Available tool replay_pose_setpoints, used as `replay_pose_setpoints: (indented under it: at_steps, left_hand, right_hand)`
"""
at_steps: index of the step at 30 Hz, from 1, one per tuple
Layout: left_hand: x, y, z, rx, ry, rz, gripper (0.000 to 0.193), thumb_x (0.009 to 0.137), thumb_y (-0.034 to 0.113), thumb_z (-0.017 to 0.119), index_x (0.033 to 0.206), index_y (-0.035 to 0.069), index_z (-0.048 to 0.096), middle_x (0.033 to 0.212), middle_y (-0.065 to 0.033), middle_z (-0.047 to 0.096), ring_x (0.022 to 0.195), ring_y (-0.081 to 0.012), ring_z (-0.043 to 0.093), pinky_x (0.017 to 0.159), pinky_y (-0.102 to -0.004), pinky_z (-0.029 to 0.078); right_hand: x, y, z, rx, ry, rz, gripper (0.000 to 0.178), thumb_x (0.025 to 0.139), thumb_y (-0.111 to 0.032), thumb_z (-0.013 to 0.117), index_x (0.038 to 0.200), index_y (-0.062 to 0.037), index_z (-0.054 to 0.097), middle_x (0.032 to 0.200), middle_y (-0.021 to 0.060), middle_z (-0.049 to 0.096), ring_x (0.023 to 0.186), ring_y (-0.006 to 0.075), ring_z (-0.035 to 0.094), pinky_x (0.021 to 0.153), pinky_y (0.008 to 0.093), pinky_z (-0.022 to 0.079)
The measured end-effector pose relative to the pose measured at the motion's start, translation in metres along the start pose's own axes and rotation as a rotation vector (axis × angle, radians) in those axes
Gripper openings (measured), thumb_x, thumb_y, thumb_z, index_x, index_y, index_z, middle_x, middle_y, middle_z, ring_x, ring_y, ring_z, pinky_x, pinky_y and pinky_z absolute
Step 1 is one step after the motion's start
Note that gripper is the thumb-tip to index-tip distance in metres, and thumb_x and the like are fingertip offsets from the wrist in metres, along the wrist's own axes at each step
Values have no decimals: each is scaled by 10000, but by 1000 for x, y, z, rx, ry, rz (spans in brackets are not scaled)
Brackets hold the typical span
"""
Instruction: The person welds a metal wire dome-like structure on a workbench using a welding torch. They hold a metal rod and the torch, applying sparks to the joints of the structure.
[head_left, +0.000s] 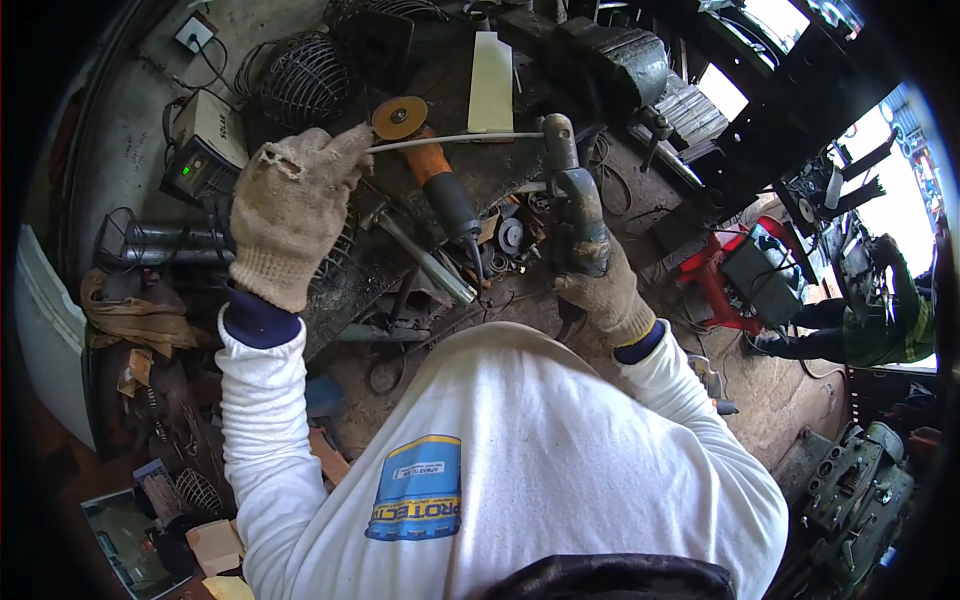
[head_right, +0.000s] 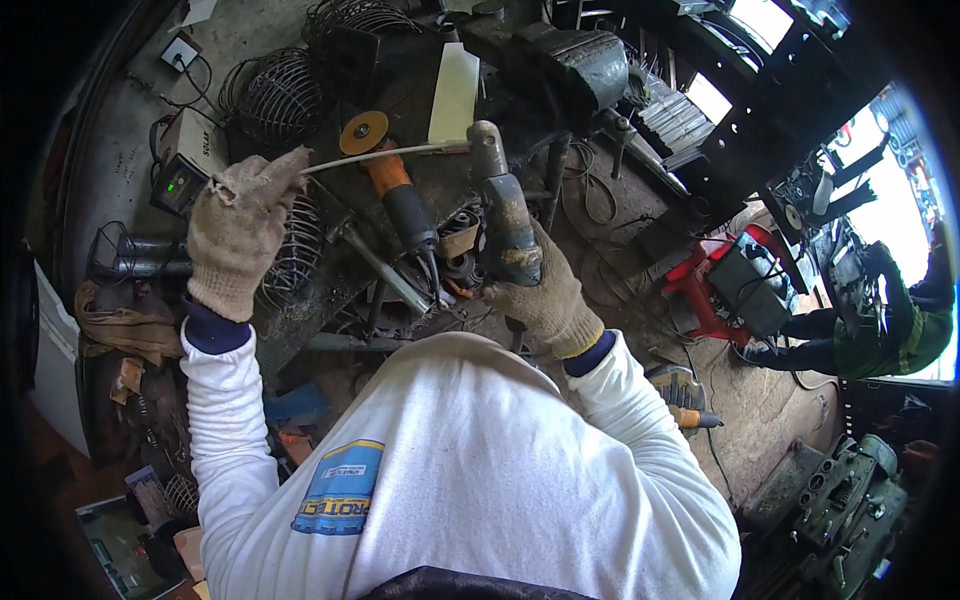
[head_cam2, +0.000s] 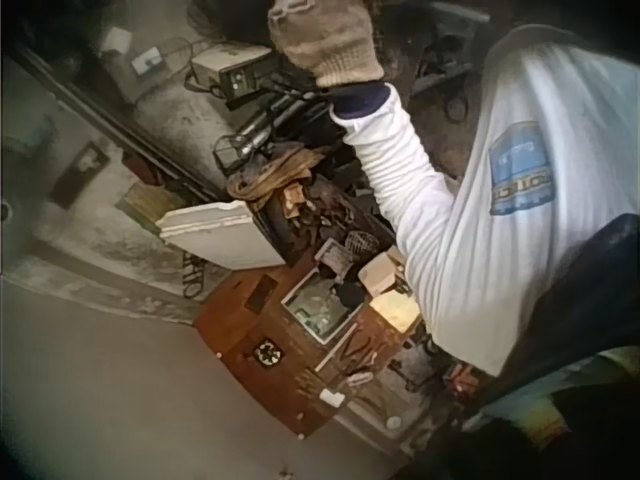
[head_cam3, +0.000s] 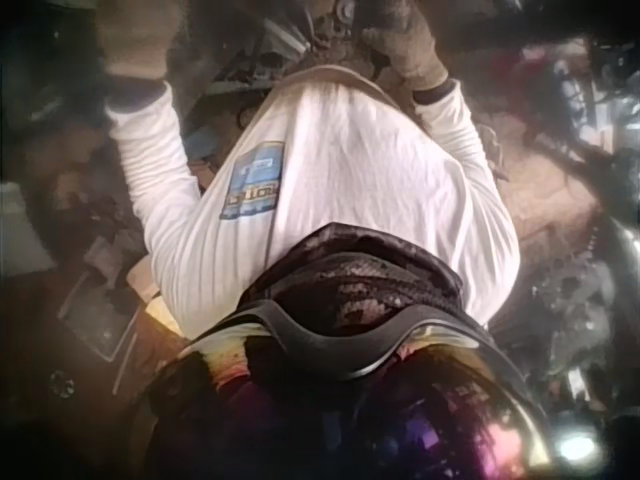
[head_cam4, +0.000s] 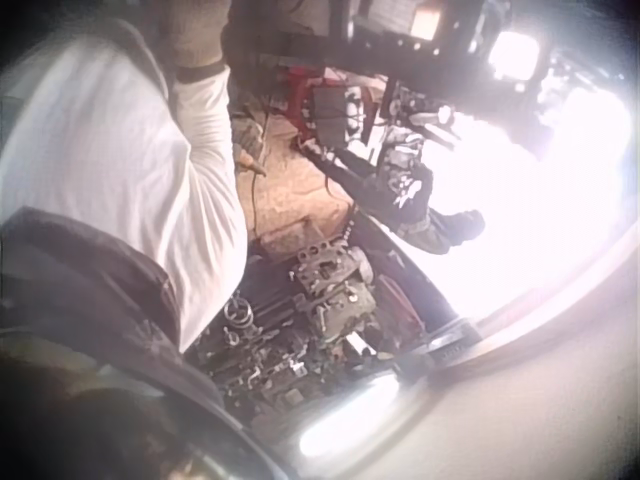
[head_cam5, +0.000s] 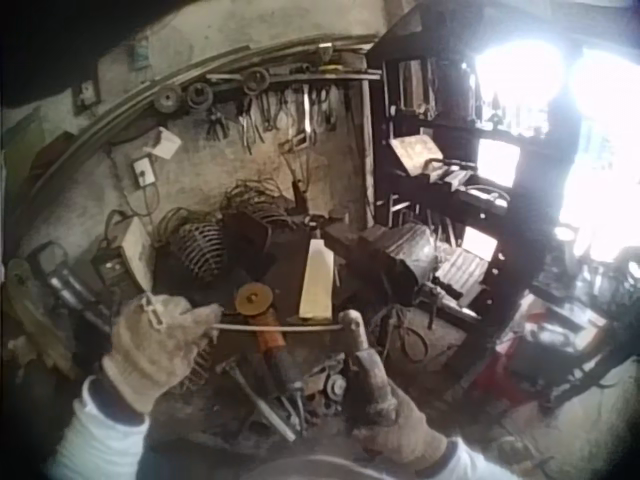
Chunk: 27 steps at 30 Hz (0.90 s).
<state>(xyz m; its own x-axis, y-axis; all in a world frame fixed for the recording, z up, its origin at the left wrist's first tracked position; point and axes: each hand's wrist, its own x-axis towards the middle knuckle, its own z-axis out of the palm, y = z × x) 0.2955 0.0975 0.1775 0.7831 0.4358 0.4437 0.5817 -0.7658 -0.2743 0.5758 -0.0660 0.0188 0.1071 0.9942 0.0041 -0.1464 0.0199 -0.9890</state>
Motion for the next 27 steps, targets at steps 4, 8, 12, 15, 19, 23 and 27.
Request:
replay_pose_setpoints:
  at_steps: [4,8,12,15,19,23,27]
  left_hand:
    - [4,-9,-2,20,2,51,297,882,143,679,1176,189,676,897,-52,658,837,-280,663,716,-415,554]
    - [12,-10,-6,104,-24,67,355,873,150,682,1225,199,672,920,-46,659,863,-266,662,750,-414,547]
    - [15,-18,-7,184,1,134,549,803,29,696,1326,188,639,914,-6,681,854,-241,650,750,-396,552]
    - [19,-22,-5,196,38,153,541,810,31,701,1322,197,646,912,-5,681,855,-235,650,760,-397,554]
    - [20,-27,-2,165,52,166,521,828,29,691,1316,207,657,925,-5,687,858,-232,662,773,-397,564]
    - [23,-31,5,192,108,187,519,841,38,684,1325,221,655,931,-10,691,856,-235,672,771,-395,570]
    - [24,-21,2,217,86,171,489,858,73,682,1326,211,651,938,-23,687,869,-249,668,798,-412,562]
  right_hand:
    - [-2,10,-6,134,-46,49,863,690,-143,875,1455,-52,485,1148,64,684,1004,157,652,929,329,535]
    - [-5,11,-7,81,-43,23,880,718,-316,930,1416,-19,484,1089,53,639,982,166,626,880,361,535]
    - [-6,14,-9,37,-44,-1,848,716,-325,932,1379,-10,508,1090,48,639,979,162,622,877,349,529]
    - [-8,14,-11,1,-39,15,825,688,-236,896,1396,-33,524,1133,59,666,1009,164,636,920,343,521]
    - [-7,13,-12,-47,-61,5,832,722,-310,923,1378,-8,510,1089,30,628,966,158,608,868,335,513]
    - [-5,23,-13,16,-71,-20,860,722,-302,922,1404,-8,488,1073,31,626,958,160,611,859,339,516]
    - [-5,17,-9,106,-66,21,877,722,-287,918,1427,-19,470,1065,32,609,952,156,602,842,331,513]
